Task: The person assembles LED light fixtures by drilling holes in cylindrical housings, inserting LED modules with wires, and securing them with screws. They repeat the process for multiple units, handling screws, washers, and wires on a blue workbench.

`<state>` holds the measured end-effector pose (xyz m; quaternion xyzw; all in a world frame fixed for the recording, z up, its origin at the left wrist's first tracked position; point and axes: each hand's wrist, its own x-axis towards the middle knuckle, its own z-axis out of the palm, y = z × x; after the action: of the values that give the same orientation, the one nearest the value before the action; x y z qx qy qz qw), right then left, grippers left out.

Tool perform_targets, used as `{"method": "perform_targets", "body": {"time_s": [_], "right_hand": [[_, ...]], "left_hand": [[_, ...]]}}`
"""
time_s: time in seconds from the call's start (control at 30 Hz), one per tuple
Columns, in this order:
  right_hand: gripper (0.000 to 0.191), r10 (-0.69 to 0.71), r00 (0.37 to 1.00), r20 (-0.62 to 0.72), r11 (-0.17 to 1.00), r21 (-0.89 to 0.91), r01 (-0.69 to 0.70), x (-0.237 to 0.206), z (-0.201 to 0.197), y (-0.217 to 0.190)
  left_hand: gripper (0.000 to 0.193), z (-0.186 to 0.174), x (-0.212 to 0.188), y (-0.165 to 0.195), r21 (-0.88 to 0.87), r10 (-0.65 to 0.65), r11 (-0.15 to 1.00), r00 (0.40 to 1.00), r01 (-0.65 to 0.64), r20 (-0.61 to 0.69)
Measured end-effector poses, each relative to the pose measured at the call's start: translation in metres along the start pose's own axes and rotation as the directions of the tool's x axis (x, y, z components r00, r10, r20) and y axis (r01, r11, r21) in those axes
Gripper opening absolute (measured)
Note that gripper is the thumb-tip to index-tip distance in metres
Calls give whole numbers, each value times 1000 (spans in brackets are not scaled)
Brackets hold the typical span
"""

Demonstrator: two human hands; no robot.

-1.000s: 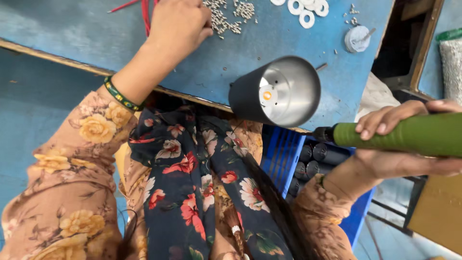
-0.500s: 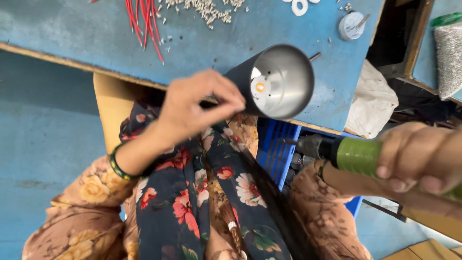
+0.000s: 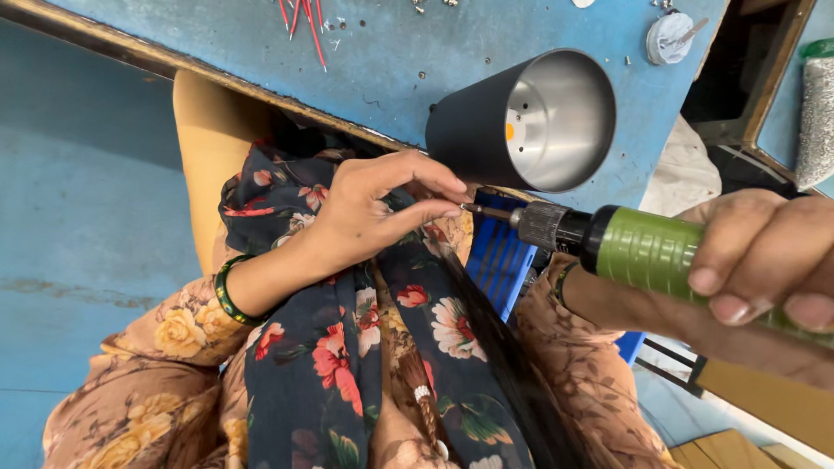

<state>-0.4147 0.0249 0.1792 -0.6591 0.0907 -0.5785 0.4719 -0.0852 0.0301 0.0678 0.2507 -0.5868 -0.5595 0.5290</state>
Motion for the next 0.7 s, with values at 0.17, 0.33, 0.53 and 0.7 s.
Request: {"method": "perform_targets", "body": {"time_s": [0.17,0.33,0.53,0.7], "right_hand": [[40,-61,998,-20,998,0,61,3,0,5],[27,39,999,-21,999,28,-38,1,0,2],[24,108,987,119,988,95,-120,0,-27,-14],[24,104,984,142,994,12,-106,-9,-60,-50]], "left_hand": [[25,-1,2,-5,58,36,998,999,-37,18],[29,-2,5,2,359,190,911,979,-202,70],[45,-24,27,30,459,293,824,943,-332,156],[56,-46,62,44,593,311,627,860,-505,404]]}}
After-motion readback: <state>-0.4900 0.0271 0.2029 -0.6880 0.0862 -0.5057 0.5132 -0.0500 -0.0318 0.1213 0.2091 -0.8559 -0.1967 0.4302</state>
